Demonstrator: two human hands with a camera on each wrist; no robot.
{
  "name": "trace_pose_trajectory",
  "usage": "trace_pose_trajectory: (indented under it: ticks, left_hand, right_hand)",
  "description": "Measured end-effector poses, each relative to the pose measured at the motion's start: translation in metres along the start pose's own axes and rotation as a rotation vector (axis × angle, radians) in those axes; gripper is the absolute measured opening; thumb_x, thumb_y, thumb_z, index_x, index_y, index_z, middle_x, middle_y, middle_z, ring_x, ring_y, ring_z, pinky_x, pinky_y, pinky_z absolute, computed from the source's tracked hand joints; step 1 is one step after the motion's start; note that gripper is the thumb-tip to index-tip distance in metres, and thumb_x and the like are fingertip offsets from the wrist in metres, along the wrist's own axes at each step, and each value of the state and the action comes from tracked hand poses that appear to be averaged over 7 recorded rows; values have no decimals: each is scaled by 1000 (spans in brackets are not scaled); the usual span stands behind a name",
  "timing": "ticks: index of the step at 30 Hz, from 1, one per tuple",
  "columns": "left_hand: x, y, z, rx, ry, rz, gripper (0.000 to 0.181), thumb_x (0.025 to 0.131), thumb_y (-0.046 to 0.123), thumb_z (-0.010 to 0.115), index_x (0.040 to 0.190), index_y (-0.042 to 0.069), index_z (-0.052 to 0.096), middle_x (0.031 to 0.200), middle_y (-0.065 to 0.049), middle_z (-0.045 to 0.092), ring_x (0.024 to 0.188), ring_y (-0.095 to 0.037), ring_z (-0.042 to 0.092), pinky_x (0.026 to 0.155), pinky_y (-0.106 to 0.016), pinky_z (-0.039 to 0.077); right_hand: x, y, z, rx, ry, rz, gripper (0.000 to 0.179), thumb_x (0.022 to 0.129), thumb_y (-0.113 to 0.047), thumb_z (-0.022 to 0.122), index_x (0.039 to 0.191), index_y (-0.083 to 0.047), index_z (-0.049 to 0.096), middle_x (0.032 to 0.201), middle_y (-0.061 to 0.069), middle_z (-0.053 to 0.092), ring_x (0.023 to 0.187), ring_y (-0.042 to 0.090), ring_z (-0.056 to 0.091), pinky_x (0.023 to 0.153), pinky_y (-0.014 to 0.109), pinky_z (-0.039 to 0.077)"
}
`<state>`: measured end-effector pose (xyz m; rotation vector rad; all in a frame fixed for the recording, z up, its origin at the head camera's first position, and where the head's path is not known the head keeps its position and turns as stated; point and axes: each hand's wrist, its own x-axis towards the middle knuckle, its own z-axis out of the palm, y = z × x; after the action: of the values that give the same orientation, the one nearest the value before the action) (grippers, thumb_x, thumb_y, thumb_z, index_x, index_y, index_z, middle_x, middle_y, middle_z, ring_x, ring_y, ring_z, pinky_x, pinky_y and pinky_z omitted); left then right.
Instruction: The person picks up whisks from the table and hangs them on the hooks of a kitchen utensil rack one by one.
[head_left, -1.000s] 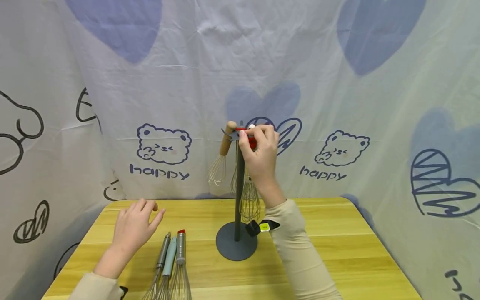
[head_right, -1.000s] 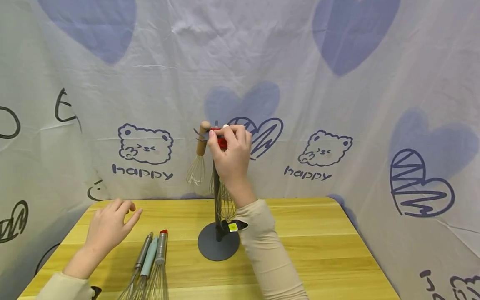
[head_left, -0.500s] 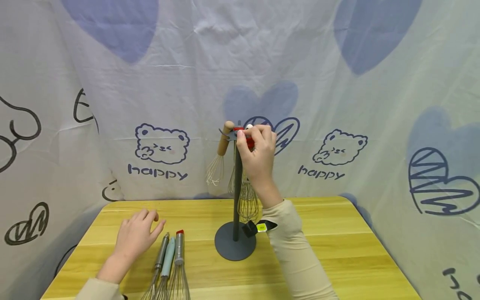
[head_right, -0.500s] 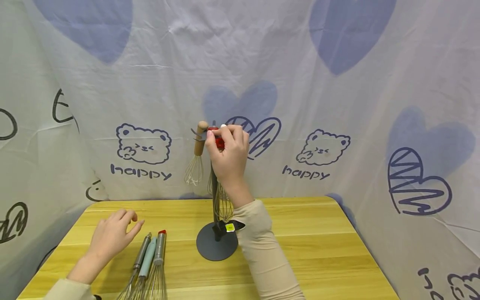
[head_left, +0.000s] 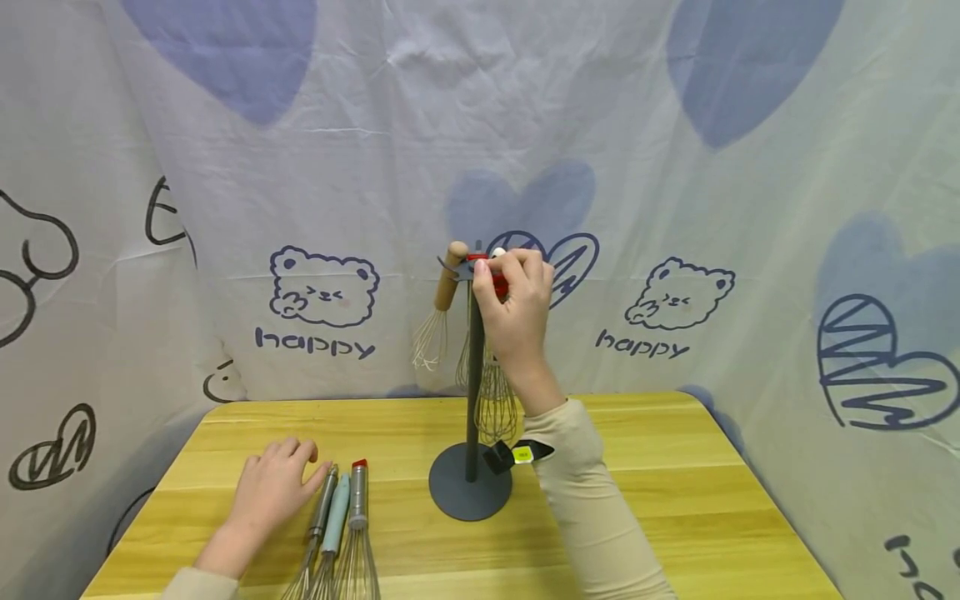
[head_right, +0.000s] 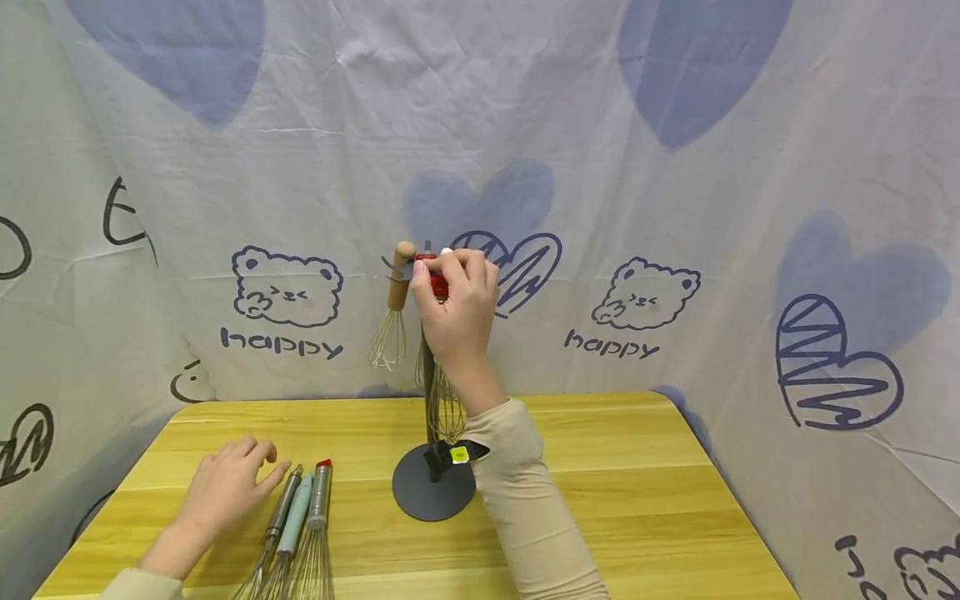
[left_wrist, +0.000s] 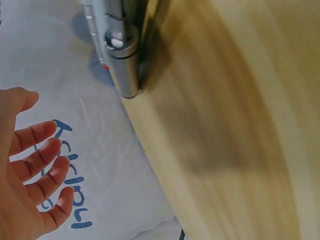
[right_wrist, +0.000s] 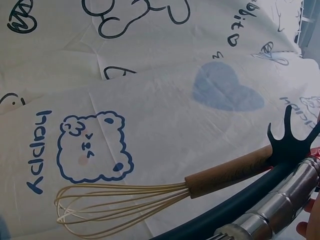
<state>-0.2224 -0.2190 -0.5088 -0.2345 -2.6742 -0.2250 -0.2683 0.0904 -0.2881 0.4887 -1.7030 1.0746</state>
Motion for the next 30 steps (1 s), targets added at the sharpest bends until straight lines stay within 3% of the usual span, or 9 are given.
trace_pose_trajectory:
  ticks: [8, 20, 30]
  left_hand:
    - [-10, 0, 6, -2, -87, -19, 24, 89, 39, 66, 91, 15, 62, 86, 0, 59, 81, -23, 56, 70, -47, 46]
    - [-20, -5, 23, 43, -148, 3, 21, 86, 38, 68, 83, 20, 58, 85, 1, 59, 81, -23, 54, 69, -45, 44]
    - [-24, -5, 26, 32, -197, -15, 20, 85, 38, 66, 80, 20, 57, 85, 1, 59, 80, -21, 53, 69, -44, 42]
  right_hand:
    - [-1, 1, 0, 3, 1, -10, 32, 90, -31, 53, 85, -3, 68, 99, 14, 55, 98, 33, 44, 85, 46, 37]
    - [-1, 3, -1, -9, 0, -15, 32, 91, -30, 53, 86, -3, 68, 100, 14, 55, 97, 33, 44, 84, 46, 37]
    - [-1, 2, 0, -14, 2, -7, 33, 90, -31, 54, 85, -3, 68, 99, 14, 55, 97, 33, 45, 85, 47, 37]
